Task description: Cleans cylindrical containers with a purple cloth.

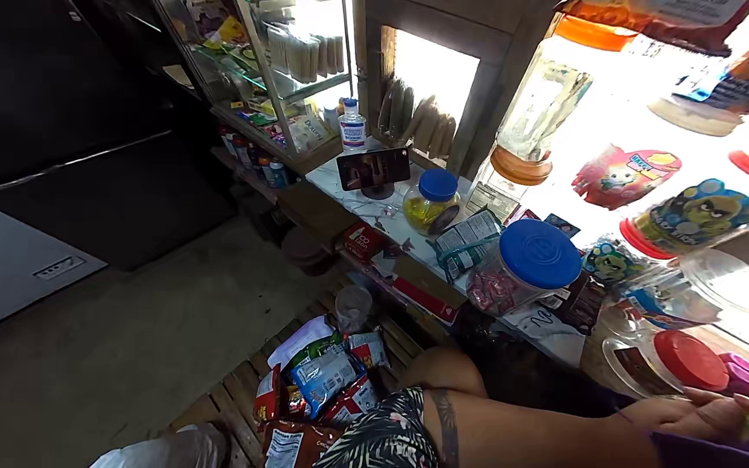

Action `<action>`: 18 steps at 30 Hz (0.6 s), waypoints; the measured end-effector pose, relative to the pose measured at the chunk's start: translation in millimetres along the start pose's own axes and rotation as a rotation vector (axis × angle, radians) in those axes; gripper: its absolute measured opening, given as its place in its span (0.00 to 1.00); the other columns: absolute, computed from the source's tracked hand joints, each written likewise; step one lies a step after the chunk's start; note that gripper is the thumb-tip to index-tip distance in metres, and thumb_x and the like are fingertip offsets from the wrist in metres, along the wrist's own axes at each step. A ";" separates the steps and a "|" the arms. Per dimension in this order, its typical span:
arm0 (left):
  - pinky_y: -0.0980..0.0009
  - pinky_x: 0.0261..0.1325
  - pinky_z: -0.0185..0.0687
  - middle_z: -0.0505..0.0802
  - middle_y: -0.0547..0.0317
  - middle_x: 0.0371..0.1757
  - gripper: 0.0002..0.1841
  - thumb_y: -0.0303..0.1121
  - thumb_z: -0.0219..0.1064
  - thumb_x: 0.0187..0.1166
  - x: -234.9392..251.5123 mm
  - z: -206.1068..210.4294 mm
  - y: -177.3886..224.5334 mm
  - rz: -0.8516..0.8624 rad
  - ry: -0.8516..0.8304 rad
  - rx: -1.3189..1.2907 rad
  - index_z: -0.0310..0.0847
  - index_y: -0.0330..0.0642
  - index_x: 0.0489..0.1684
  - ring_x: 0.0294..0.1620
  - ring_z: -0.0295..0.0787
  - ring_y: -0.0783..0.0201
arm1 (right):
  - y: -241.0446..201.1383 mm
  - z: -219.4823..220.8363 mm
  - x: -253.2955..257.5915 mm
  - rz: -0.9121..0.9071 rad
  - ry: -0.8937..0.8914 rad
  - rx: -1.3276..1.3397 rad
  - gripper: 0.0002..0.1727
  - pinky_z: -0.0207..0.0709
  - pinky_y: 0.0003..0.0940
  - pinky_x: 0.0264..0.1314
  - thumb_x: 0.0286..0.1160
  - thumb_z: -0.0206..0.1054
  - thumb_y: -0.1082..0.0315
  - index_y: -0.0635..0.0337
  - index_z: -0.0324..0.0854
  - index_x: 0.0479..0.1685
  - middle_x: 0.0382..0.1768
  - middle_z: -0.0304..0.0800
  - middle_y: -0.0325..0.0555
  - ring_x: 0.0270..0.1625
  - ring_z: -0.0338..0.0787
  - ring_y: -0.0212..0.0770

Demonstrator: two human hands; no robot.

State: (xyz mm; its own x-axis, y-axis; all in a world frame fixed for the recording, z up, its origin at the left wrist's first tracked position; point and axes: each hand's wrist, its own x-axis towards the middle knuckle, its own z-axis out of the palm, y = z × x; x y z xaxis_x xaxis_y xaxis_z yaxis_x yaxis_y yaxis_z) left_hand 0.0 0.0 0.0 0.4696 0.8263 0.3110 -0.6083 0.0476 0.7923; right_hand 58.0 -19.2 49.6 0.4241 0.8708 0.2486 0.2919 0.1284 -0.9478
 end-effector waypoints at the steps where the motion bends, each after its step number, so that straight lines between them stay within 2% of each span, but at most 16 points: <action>1: 0.69 0.72 0.70 0.86 0.36 0.63 0.25 0.32 0.37 0.95 -1.6 0.7 5.4 -0.029 0.016 -0.026 0.75 0.18 0.66 0.64 0.81 0.62 | 25.0 -20.5 13.0 -0.200 -0.148 0.053 0.15 0.87 0.23 0.46 0.81 0.49 0.80 0.67 0.79 0.29 0.26 0.91 0.38 0.36 0.93 0.30; 2: 0.70 0.71 0.70 0.86 0.38 0.62 0.25 0.32 0.37 0.94 -2.6 0.2 7.9 -0.039 0.020 -0.037 0.75 0.19 0.66 0.63 0.80 0.63 | 49.3 -41.9 29.7 -0.399 -0.332 0.094 0.12 0.90 0.37 0.56 0.82 0.51 0.81 0.73 0.82 0.40 0.37 0.95 0.47 0.46 0.97 0.42; 3: 0.69 0.72 0.70 0.85 0.37 0.63 0.26 0.34 0.37 0.95 -3.8 -1.7 8.7 -0.047 0.015 -0.030 0.74 0.19 0.67 0.64 0.80 0.62 | 64.0 -52.3 40.5 -0.518 -0.436 0.101 0.11 0.89 0.43 0.61 0.84 0.52 0.79 0.74 0.82 0.49 0.45 0.95 0.51 0.51 0.96 0.46; 4: 0.67 0.70 0.72 0.85 0.36 0.61 0.27 0.35 0.36 0.95 -4.3 -3.6 8.2 -0.051 0.015 -0.005 0.74 0.18 0.66 0.62 0.80 0.62 | 70.9 -55.6 44.1 -0.571 -0.474 0.087 0.11 0.88 0.43 0.64 0.85 0.53 0.77 0.75 0.80 0.53 0.49 0.95 0.52 0.54 0.95 0.46; 6: 0.68 0.60 0.75 0.86 0.37 0.51 0.29 0.37 0.35 0.94 -0.1 -9.2 -4.3 0.038 0.014 0.059 0.75 0.15 0.58 0.51 0.81 0.64 | 81.2 -58.1 47.3 -0.578 -0.522 0.074 0.13 0.84 0.37 0.70 0.85 0.56 0.75 0.72 0.77 0.62 0.55 0.93 0.47 0.61 0.92 0.39; 7: 0.71 0.56 0.75 0.85 0.41 0.45 0.29 0.38 0.34 0.94 2.2 -11.7 -6.0 0.075 0.006 0.089 0.75 0.16 0.55 0.46 0.79 0.67 | 89.5 -62.3 51.2 -0.556 -0.590 0.089 0.17 0.80 0.38 0.74 0.85 0.58 0.73 0.68 0.74 0.69 0.60 0.91 0.47 0.66 0.89 0.39; 9: 0.70 0.52 0.75 0.84 0.43 0.40 0.30 0.37 0.34 0.94 3.4 -17.2 -4.2 0.105 -0.006 0.128 0.76 0.15 0.49 0.42 0.78 0.67 | 91.5 -63.9 54.3 -0.527 -0.711 0.079 0.28 0.75 0.36 0.79 0.81 0.66 0.67 0.51 0.67 0.81 0.69 0.86 0.36 0.74 0.83 0.34; 10: 0.72 0.48 0.74 0.82 0.49 0.36 0.30 0.38 0.34 0.94 3.6 -18.7 -6.3 0.109 -0.004 0.150 0.77 0.18 0.46 0.38 0.77 0.70 | 91.9 -64.7 55.5 -0.543 -0.752 0.074 0.34 0.74 0.36 0.80 0.78 0.70 0.65 0.49 0.62 0.84 0.71 0.83 0.36 0.75 0.81 0.33; 11: 0.74 0.45 0.75 0.82 0.52 0.34 0.29 0.39 0.34 0.95 3.4 -19.1 -9.8 0.111 0.015 0.171 0.78 0.21 0.45 0.35 0.78 0.72 | 88.5 -64.1 55.1 -0.561 -0.773 0.058 0.38 0.75 0.35 0.79 0.75 0.74 0.62 0.49 0.60 0.85 0.72 0.82 0.34 0.75 0.81 0.32; 12: 0.72 0.47 0.77 0.84 0.49 0.37 0.30 0.40 0.35 0.95 2.7 -19.1 -10.6 0.103 0.021 0.173 0.79 0.20 0.48 0.37 0.80 0.71 | 79.8 -62.0 52.7 -0.567 -0.784 0.037 0.39 0.75 0.33 0.79 0.72 0.76 0.61 0.49 0.60 0.83 0.72 0.83 0.31 0.75 0.81 0.29; 14: 0.64 0.59 0.77 0.86 0.36 0.51 0.30 0.39 0.35 0.95 2.2 -18.2 -8.0 0.086 -0.011 0.142 0.75 0.15 0.59 0.50 0.82 0.61 | 63.1 -58.7 48.3 -0.546 -0.799 0.024 0.32 0.76 0.33 0.79 0.74 0.73 0.64 0.51 0.64 0.76 0.69 0.85 0.28 0.73 0.82 0.27; 16: 0.60 0.67 0.76 0.85 0.28 0.59 0.29 0.38 0.37 0.94 4.3 -18.3 -13.9 0.109 -0.033 0.112 0.74 0.13 0.64 0.59 0.84 0.55 | 60.4 -58.6 44.3 -0.552 -0.753 0.028 0.22 0.79 0.37 0.76 0.80 0.67 0.70 0.55 0.68 0.70 0.65 0.88 0.34 0.71 0.85 0.32; 18: 0.68 0.65 0.75 0.87 0.35 0.57 0.27 0.37 0.39 0.94 4.8 -15.5 -17.6 0.133 -0.025 0.044 0.75 0.15 0.63 0.56 0.83 0.63 | 68.4 -62.7 43.2 -0.553 -0.703 0.038 0.19 0.80 0.41 0.74 0.84 0.62 0.69 0.53 0.69 0.70 0.64 0.89 0.37 0.68 0.87 0.37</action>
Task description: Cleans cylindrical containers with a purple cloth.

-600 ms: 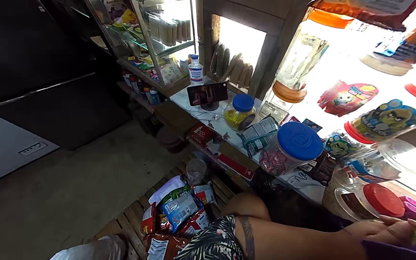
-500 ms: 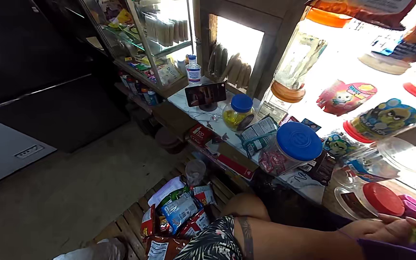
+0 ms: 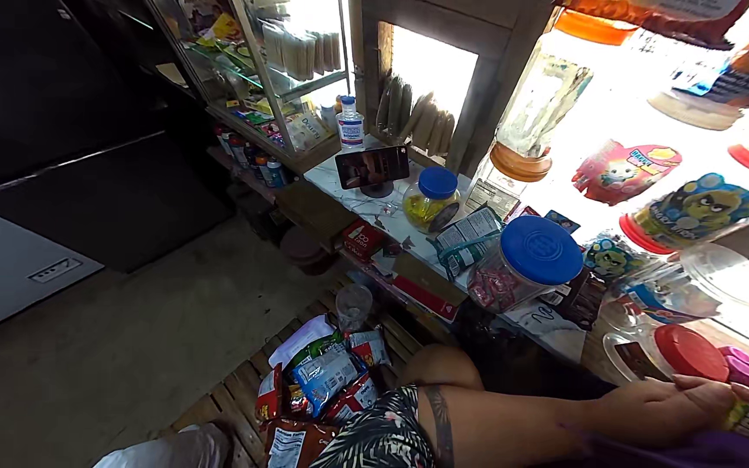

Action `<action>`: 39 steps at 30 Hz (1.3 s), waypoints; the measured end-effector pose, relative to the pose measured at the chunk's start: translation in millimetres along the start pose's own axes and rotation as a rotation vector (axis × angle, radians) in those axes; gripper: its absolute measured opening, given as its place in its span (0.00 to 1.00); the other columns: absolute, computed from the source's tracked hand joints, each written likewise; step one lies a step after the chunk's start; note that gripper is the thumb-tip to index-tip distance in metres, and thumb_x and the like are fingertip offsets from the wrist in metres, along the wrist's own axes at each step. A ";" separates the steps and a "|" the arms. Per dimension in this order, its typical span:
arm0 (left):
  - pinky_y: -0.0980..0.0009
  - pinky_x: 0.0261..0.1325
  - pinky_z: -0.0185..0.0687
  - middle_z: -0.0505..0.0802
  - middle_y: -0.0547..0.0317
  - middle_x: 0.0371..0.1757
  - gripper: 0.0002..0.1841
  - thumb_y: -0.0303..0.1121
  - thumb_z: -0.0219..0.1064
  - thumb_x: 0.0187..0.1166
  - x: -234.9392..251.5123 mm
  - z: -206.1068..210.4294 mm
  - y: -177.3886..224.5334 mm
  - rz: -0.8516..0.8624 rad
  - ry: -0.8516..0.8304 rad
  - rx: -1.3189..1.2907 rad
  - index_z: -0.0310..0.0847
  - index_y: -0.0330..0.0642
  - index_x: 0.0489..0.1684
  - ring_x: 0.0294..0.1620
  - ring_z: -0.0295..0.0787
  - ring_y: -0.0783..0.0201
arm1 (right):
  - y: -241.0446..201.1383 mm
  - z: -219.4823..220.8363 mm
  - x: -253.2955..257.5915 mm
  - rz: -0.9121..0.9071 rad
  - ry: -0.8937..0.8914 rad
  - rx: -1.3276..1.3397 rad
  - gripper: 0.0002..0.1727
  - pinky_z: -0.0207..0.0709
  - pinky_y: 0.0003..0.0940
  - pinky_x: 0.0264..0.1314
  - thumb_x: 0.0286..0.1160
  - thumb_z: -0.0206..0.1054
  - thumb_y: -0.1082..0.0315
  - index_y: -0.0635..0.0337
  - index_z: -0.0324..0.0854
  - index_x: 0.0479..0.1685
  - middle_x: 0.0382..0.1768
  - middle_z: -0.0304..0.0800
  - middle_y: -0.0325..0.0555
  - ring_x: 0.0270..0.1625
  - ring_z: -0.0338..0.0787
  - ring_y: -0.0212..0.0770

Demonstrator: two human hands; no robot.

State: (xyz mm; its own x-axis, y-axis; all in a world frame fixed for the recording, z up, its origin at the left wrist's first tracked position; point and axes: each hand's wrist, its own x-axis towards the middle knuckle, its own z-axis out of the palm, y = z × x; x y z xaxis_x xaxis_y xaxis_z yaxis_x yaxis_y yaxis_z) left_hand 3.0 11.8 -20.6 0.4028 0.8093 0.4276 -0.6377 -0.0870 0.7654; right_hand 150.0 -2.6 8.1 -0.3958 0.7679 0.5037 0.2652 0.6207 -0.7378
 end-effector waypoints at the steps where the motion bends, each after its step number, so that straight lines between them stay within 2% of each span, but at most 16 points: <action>1: 0.71 0.62 0.75 0.87 0.40 0.55 0.27 0.37 0.39 0.93 -0.6 2.4 2.3 -0.009 0.007 -0.032 0.76 0.17 0.60 0.54 0.82 0.68 | 0.2 0.8 -0.9 -0.001 0.031 0.012 0.17 0.81 0.41 0.73 0.85 0.62 0.68 0.50 0.71 0.70 0.63 0.90 0.35 0.67 0.89 0.37; 3: 0.71 0.64 0.74 0.88 0.40 0.56 0.26 0.35 0.38 0.93 -1.5 5.6 8.4 -0.044 -0.023 -0.064 0.77 0.18 0.62 0.56 0.82 0.67 | -0.1 2.1 -2.7 -0.003 0.095 0.038 0.15 0.83 0.45 0.71 0.84 0.61 0.71 0.52 0.76 0.67 0.60 0.92 0.38 0.64 0.91 0.41; 6: 0.66 0.70 0.74 0.87 0.31 0.60 0.21 0.23 0.41 0.90 -0.4 7.6 9.3 -0.040 -0.085 0.000 0.73 0.14 0.67 0.62 0.85 0.55 | -26.2 12.0 5.9 0.027 0.156 0.045 0.13 0.84 0.33 0.70 0.86 0.54 0.75 0.51 0.79 0.58 0.55 0.93 0.28 0.62 0.91 0.29; 8: 0.74 0.60 0.76 0.88 0.46 0.54 0.21 0.27 0.39 0.91 1.4 11.0 4.2 -0.144 -0.045 -0.023 0.75 0.20 0.64 0.54 0.83 0.68 | -31.7 13.5 7.9 0.019 0.186 0.059 0.14 0.85 0.30 0.68 0.85 0.52 0.78 0.54 0.81 0.55 0.53 0.94 0.27 0.60 0.92 0.27; 9: 0.72 0.61 0.76 0.88 0.45 0.54 0.22 0.28 0.40 0.91 1.1 11.8 6.2 -0.164 -0.032 -0.006 0.76 0.20 0.64 0.54 0.83 0.67 | -31.3 12.8 7.8 0.013 0.191 0.060 0.14 0.85 0.29 0.67 0.85 0.51 0.78 0.54 0.81 0.54 0.53 0.94 0.27 0.59 0.92 0.26; 11: 0.62 0.75 0.70 0.86 0.29 0.65 0.22 0.26 0.41 0.92 -0.6 11.8 19.8 -0.146 -0.065 0.056 0.72 0.15 0.70 0.68 0.82 0.50 | -29.9 11.8 7.3 0.009 0.196 0.070 0.15 0.86 0.29 0.67 0.84 0.52 0.79 0.54 0.82 0.55 0.53 0.95 0.27 0.58 0.92 0.27; 12: 0.63 0.76 0.69 0.85 0.28 0.66 0.23 0.27 0.40 0.92 -0.3 12.7 20.6 -0.156 -0.063 0.032 0.71 0.15 0.71 0.68 0.81 0.50 | -30.0 11.4 6.9 0.018 0.190 0.071 0.14 0.85 0.29 0.67 0.85 0.52 0.78 0.53 0.81 0.55 0.53 0.94 0.26 0.59 0.92 0.26; 13: 0.68 0.71 0.71 0.85 0.35 0.62 0.23 0.29 0.39 0.93 1.0 13.7 13.5 -0.173 -0.045 -0.017 0.72 0.18 0.70 0.63 0.81 0.58 | -30.0 11.2 6.8 0.023 0.191 0.068 0.14 0.86 0.30 0.66 0.84 0.53 0.78 0.53 0.81 0.55 0.53 0.94 0.26 0.58 0.92 0.27; 17: 0.67 0.70 0.72 0.86 0.37 0.63 0.24 0.31 0.40 0.94 5.4 15.3 11.2 -0.259 -0.003 -0.129 0.72 0.20 0.71 0.61 0.82 0.61 | -28.3 11.8 7.2 0.017 0.198 0.061 0.13 0.87 0.31 0.66 0.85 0.54 0.77 0.55 0.80 0.56 0.53 0.95 0.30 0.58 0.93 0.29; 20: 0.78 0.51 0.77 0.89 0.61 0.47 0.21 0.34 0.42 0.92 8.3 16.1 -4.8 -0.297 0.055 -0.221 0.79 0.29 0.62 0.45 0.82 0.78 | -10.9 9.6 1.6 0.033 0.205 0.106 0.14 0.85 0.31 0.66 0.83 0.52 0.78 0.54 0.80 0.57 0.52 0.95 0.29 0.58 0.93 0.29; 23: 0.74 0.56 0.78 0.88 0.57 0.51 0.22 0.34 0.41 0.93 6.8 14.1 -8.0 -0.288 0.038 -0.231 0.78 0.27 0.65 0.48 0.82 0.74 | 10.3 6.6 -5.0 -0.005 0.191 0.206 0.17 0.84 0.38 0.69 0.86 0.50 0.78 0.54 0.81 0.62 0.53 0.94 0.35 0.60 0.92 0.37; 28: 0.77 0.52 0.77 0.88 0.60 0.47 0.20 0.32 0.42 0.92 4.5 19.0 -6.3 -0.240 0.100 -0.252 0.79 0.27 0.61 0.46 0.82 0.77 | -11.2 9.5 3.5 0.029 0.195 0.160 0.17 0.85 0.31 0.67 0.83 0.52 0.79 0.51 0.82 0.58 0.51 0.95 0.29 0.59 0.93 0.30; 30: 0.77 0.52 0.75 0.87 0.54 0.48 0.21 0.30 0.41 0.91 3.8 16.0 -8.1 -0.161 0.055 -0.183 0.78 0.24 0.62 0.47 0.81 0.74 | -21.4 10.0 7.8 0.015 0.181 0.104 0.17 0.85 0.30 0.67 0.83 0.52 0.79 0.51 0.81 0.57 0.53 0.95 0.27 0.59 0.92 0.28; 33: 0.68 0.68 0.74 0.87 0.36 0.59 0.24 0.30 0.39 0.92 6.1 11.8 -17.0 -0.039 -0.019 -0.121 0.73 0.16 0.67 0.60 0.82 0.61 | -20.6 9.2 8.3 0.003 0.163 0.063 0.16 0.85 0.33 0.69 0.85 0.53 0.78 0.53 0.82 0.58 0.54 0.94 0.28 0.60 0.93 0.30; 37: 0.64 0.64 0.75 0.87 0.33 0.55 0.28 0.37 0.37 0.94 1.4 7.6 2.5 -0.111 0.044 0.026 0.76 0.15 0.61 0.56 0.83 0.60 | 4.7 -0.6 1.1 0.005 0.113 0.055 0.14 0.85 0.39 0.69 0.82 0.60 0.76 0.62 0.80 0.63 0.55 0.95 0.41 0.61 0.93 0.40; 39: 0.70 0.54 0.75 0.86 0.41 0.43 0.28 0.37 0.37 0.94 3.1 5.1 2.6 -0.069 0.060 0.091 0.77 0.15 0.51 0.45 0.80 0.67 | 18.9 -8.3 -2.0 -0.015 0.035 0.063 0.17 0.80 0.39 0.75 0.85 0.57 0.74 0.60 0.74 0.71 0.62 0.91 0.42 0.68 0.89 0.40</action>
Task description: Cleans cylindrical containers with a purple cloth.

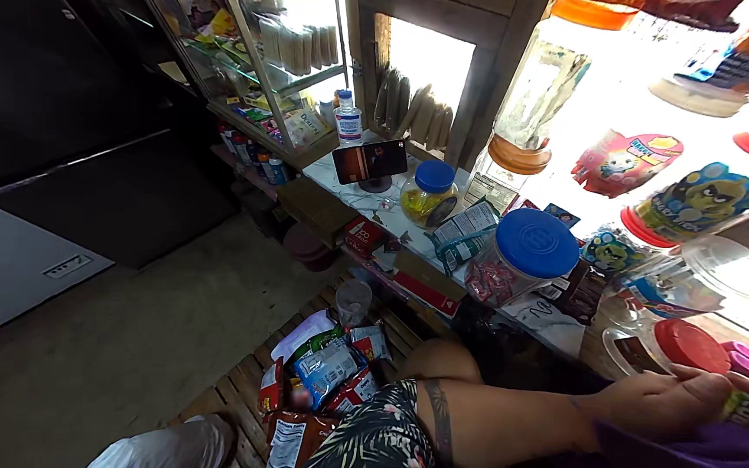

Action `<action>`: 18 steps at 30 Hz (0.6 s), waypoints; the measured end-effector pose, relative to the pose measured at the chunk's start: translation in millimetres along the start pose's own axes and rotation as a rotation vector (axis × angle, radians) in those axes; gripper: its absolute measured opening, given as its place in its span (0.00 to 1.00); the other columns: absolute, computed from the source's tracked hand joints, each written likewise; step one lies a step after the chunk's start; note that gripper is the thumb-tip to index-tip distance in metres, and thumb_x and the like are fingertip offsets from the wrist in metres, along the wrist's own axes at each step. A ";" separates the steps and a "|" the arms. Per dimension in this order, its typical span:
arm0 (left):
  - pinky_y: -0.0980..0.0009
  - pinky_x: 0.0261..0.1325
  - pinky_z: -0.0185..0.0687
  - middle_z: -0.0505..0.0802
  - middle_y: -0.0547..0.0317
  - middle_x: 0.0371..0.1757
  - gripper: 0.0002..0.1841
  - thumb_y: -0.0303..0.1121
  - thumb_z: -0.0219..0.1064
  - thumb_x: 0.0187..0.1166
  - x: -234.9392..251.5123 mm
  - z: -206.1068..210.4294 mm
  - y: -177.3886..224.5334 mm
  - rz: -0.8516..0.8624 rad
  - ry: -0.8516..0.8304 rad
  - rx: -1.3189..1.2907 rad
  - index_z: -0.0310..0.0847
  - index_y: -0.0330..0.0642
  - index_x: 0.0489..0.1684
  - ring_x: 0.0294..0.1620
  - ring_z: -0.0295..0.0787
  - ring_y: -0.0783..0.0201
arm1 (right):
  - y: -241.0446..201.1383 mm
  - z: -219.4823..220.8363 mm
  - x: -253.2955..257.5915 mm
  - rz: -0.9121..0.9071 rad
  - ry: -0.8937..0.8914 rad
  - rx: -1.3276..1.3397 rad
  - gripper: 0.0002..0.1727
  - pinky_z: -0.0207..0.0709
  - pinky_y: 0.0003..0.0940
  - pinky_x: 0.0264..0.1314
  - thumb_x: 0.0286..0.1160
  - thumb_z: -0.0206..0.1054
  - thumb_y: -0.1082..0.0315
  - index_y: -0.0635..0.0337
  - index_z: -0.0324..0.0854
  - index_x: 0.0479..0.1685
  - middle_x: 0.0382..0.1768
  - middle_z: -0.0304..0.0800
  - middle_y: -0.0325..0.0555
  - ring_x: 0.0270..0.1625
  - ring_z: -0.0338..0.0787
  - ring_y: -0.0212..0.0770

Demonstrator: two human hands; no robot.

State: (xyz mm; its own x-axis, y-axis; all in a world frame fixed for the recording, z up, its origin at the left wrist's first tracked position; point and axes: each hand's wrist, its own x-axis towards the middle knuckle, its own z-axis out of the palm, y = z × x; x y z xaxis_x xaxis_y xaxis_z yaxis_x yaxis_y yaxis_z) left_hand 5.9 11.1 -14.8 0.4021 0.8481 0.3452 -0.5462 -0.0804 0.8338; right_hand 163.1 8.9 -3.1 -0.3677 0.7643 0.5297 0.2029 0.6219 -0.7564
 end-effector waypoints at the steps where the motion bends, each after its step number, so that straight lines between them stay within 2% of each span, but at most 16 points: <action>1: 0.69 0.55 0.76 0.86 0.39 0.44 0.28 0.36 0.37 0.94 -0.1 -2.3 1.9 0.012 -0.005 0.005 0.77 0.14 0.53 0.46 0.80 0.66 | -5.5 3.2 3.6 0.010 -0.020 0.006 0.18 0.79 0.37 0.76 0.86 0.57 0.74 0.58 0.72 0.72 0.64 0.90 0.38 0.70 0.87 0.36; 2: 0.68 0.54 0.76 0.86 0.40 0.43 0.28 0.37 0.36 0.94 0.4 -3.9 1.7 0.025 -0.010 0.014 0.77 0.14 0.52 0.45 0.80 0.65 | -14.2 8.8 8.1 0.031 -0.028 0.019 0.18 0.79 0.33 0.76 0.86 0.58 0.74 0.56 0.72 0.72 0.65 0.90 0.33 0.71 0.86 0.32; 4: 0.68 0.49 0.75 0.83 0.45 0.37 0.29 0.37 0.35 0.94 2.4 -6.4 -0.3 0.031 -0.020 0.039 0.77 0.17 0.47 0.40 0.77 0.66 | -26.7 17.3 13.9 0.077 -0.044 0.060 0.22 0.75 0.24 0.77 0.85 0.61 0.69 0.45 0.71 0.77 0.67 0.87 0.18 0.72 0.83 0.21; 6: 0.71 0.43 0.72 0.79 0.54 0.31 0.29 0.38 0.34 0.94 3.8 -7.1 -1.3 0.038 -0.019 0.034 0.77 0.21 0.42 0.34 0.74 0.71 | -24.1 16.1 13.8 0.039 -0.079 0.036 0.29 0.74 0.26 0.79 0.77 0.68 0.71 0.52 0.65 0.78 0.69 0.85 0.21 0.74 0.81 0.22; 8: 0.75 0.43 0.71 0.78 0.57 0.31 0.27 0.37 0.35 0.94 2.3 -6.9 2.8 0.047 -0.021 0.001 0.77 0.21 0.42 0.34 0.72 0.74 | -15.5 10.0 10.2 0.014 -0.117 0.008 0.34 0.72 0.29 0.82 0.76 0.71 0.67 0.51 0.62 0.81 0.72 0.82 0.24 0.76 0.79 0.24; 10: 0.78 0.40 0.70 0.77 0.61 0.29 0.26 0.36 0.36 0.93 0.4 -6.0 7.2 0.040 -0.017 -0.025 0.77 0.23 0.40 0.31 0.71 0.77 | -20.5 12.3 12.9 0.006 -0.113 0.010 0.33 0.73 0.27 0.80 0.74 0.72 0.69 0.56 0.62 0.78 0.70 0.84 0.25 0.75 0.79 0.22; 12: 0.80 0.36 0.66 0.73 0.66 0.26 0.25 0.36 0.36 0.94 0.9 -4.8 5.6 0.051 -0.032 -0.023 0.75 0.28 0.36 0.27 0.67 0.79 | -19.3 10.9 11.3 0.013 -0.115 0.017 0.31 0.74 0.28 0.81 0.76 0.70 0.67 0.51 0.64 0.78 0.72 0.84 0.23 0.76 0.80 0.23; 14: 0.75 0.41 0.70 0.77 0.57 0.30 0.27 0.36 0.36 0.94 1.2 -5.4 1.5 0.047 -0.045 0.020 0.77 0.21 0.40 0.32 0.70 0.73 | -16.9 10.5 8.8 0.030 -0.092 0.037 0.27 0.75 0.28 0.79 0.78 0.68 0.69 0.47 0.67 0.76 0.70 0.85 0.23 0.75 0.81 0.25; 17: 0.67 0.56 0.77 0.86 0.40 0.43 0.28 0.36 0.36 0.94 0.0 -6.9 -3.9 0.017 -0.048 0.046 0.77 0.14 0.53 0.45 0.81 0.64 | 1.2 -0.9 -2.5 0.011 -0.109 0.045 0.28 0.73 0.34 0.82 0.80 0.66 0.69 0.48 0.65 0.79 0.74 0.83 0.30 0.78 0.79 0.32; 18: 0.70 0.56 0.77 0.87 0.43 0.43 0.28 0.36 0.37 0.94 -0.7 -7.2 -8.1 0.019 -0.040 0.047 0.78 0.15 0.54 0.45 0.82 0.67 | 12.2 -6.5 -7.2 -0.009 -0.108 0.051 0.27 0.73 0.36 0.82 0.82 0.64 0.69 0.47 0.65 0.80 0.75 0.82 0.34 0.79 0.79 0.35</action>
State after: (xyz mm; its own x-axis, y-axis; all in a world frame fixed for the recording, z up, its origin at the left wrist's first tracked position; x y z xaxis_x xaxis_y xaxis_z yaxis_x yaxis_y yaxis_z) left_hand 4.8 15.0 -24.9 0.4213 0.8248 0.3773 -0.5193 -0.1216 0.8459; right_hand 174.2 12.1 -13.6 -0.4654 0.7344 0.4941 0.1536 0.6167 -0.7720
